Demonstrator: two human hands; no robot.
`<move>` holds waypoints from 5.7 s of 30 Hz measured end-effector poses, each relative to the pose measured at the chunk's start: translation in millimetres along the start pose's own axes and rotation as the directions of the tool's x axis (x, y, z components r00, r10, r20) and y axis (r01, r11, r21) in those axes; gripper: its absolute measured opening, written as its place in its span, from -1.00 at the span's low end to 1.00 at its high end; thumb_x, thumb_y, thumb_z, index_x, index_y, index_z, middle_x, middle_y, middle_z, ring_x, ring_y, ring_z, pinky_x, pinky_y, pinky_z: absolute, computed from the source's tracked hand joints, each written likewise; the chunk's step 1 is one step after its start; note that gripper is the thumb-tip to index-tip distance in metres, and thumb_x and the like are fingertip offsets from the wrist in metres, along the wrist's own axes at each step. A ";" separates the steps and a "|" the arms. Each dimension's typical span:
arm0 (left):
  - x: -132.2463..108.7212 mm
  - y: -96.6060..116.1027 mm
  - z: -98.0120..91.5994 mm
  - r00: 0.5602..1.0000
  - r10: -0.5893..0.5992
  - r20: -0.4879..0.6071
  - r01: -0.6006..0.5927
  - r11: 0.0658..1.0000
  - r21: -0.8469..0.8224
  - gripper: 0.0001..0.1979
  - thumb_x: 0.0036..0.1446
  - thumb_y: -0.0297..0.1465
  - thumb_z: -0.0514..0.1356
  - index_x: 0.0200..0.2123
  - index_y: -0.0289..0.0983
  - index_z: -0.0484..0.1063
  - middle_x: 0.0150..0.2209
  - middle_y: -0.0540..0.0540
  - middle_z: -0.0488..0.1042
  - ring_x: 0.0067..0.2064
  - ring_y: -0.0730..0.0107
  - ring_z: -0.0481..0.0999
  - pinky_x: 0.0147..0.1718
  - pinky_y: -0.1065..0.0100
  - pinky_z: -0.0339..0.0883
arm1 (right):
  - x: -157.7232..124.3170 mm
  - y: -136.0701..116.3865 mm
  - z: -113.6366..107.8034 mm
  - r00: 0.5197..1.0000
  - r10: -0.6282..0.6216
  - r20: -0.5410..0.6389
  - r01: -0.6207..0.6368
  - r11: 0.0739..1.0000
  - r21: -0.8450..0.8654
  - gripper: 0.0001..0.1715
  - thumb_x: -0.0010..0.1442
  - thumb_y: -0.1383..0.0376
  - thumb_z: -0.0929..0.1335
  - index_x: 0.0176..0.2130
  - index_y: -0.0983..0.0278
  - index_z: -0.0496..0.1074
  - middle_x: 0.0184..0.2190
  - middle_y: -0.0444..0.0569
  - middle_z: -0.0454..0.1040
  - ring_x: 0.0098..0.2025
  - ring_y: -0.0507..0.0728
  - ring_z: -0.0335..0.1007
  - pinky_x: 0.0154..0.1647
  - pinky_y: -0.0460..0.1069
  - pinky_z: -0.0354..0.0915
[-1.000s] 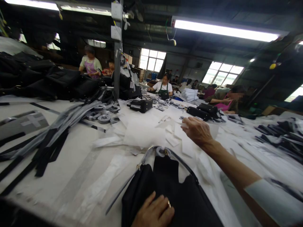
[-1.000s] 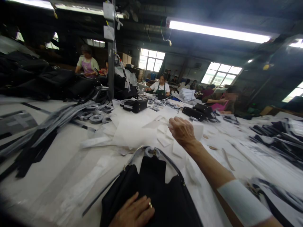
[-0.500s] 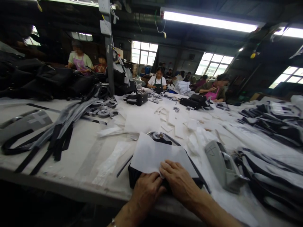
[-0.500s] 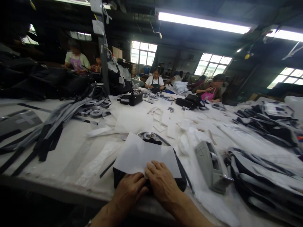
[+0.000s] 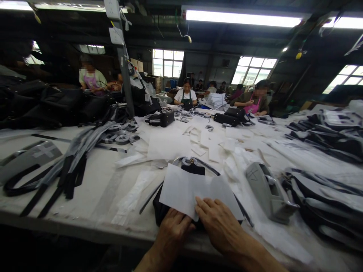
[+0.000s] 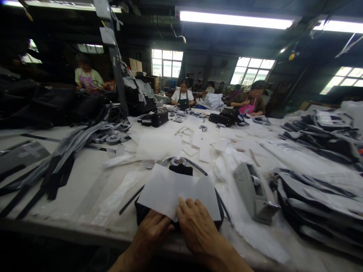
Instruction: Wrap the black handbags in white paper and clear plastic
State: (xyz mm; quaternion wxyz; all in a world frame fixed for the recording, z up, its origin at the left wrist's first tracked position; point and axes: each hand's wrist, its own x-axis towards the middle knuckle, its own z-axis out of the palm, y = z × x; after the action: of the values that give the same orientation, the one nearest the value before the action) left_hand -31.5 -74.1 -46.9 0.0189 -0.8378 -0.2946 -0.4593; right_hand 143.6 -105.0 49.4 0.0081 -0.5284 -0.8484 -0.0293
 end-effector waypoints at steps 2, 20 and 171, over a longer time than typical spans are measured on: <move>3.4 1.0 -2.7 1.000 0.001 -0.017 -0.001 1.000 -0.006 -0.71 0.42 -0.37 -0.03 -0.13 -0.25 0.48 -0.29 -0.13 0.55 -0.19 0.23 0.55 -0.11 0.20 0.48 | 1.6 0.6 0.4 1.000 0.001 -0.029 -0.001 1.000 0.019 -0.70 0.23 0.44 0.32 -0.04 0.27 0.49 0.14 0.08 0.45 0.03 0.30 0.41 0.07 0.20 0.29; 69.6 0.2 -34.3 0.745 -0.167 0.646 0.052 0.980 0.193 -0.83 0.23 -0.59 0.13 -0.34 -0.26 0.46 -0.36 -0.06 0.51 -0.27 0.24 0.51 -0.25 0.28 0.43 | -12.4 21.2 -6.4 0.998 0.038 -0.045 -0.019 0.930 0.367 -0.69 0.28 0.11 0.39 -0.02 0.16 0.50 0.16 -0.02 0.45 0.05 0.27 0.38 0.10 0.18 0.22; 95.8 -44.9 13.7 0.953 -0.300 0.048 0.303 0.948 -0.095 -0.69 0.20 -0.62 -0.10 -0.26 -0.22 0.40 -0.18 -0.12 0.52 -0.03 0.33 0.50 0.05 0.24 0.35 | 63.2 76.3 49.4 0.970 0.138 -0.199 0.065 0.642 0.764 -0.83 0.10 0.27 0.49 -0.25 0.18 0.50 0.00 -0.05 0.52 0.09 0.17 0.38 0.17 0.09 0.18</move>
State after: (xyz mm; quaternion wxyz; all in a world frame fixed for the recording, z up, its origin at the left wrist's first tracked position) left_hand -5.3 12.8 9.2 -0.0989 -0.7904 -0.3958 -0.4570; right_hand 185.0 -11.9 6.1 0.3332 -0.4848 -0.7628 0.2686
